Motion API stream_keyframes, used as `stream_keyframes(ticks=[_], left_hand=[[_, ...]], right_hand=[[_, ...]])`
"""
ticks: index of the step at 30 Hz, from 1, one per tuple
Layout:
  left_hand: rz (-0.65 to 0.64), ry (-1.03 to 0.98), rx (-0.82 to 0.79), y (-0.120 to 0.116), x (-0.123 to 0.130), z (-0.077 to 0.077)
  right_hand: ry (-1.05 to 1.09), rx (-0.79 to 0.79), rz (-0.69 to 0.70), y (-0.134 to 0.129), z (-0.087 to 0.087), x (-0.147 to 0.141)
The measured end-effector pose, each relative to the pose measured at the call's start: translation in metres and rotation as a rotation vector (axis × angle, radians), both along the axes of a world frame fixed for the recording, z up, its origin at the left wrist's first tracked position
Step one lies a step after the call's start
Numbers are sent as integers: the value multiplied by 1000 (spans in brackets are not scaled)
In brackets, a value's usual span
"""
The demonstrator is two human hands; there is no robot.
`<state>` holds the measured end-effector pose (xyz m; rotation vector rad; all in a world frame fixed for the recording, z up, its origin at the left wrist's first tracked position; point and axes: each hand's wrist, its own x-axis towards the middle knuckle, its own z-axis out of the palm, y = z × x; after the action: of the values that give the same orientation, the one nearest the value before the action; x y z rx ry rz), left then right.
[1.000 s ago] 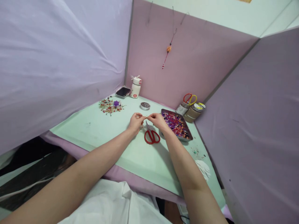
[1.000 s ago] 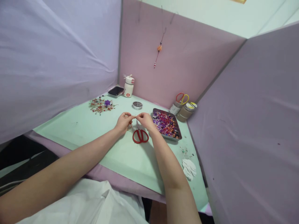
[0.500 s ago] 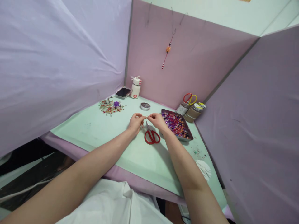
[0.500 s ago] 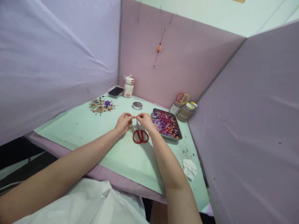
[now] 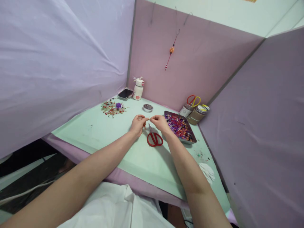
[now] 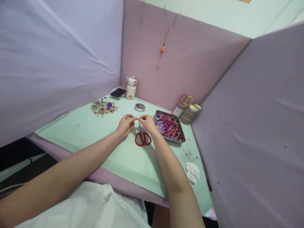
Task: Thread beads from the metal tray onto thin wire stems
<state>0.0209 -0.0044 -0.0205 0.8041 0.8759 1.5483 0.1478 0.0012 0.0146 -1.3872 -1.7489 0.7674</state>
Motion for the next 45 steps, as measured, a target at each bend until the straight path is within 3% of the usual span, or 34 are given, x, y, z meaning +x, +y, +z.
stream_keyframes(ticks=[14,24,34,45], left_hand=[[-4,-21,-3,0,0,1],[-15,-36,-29,-2,2,0],[-46,-92,-72,-2,2,2],[-12,-76,-46,-1,2,-1]], right_hand=[[34,4,10,1,-4,-3],[122,-252,-17,2,-3,1],[98,-27,73,3,1,6],[164,64,59,4,-4,-2]])
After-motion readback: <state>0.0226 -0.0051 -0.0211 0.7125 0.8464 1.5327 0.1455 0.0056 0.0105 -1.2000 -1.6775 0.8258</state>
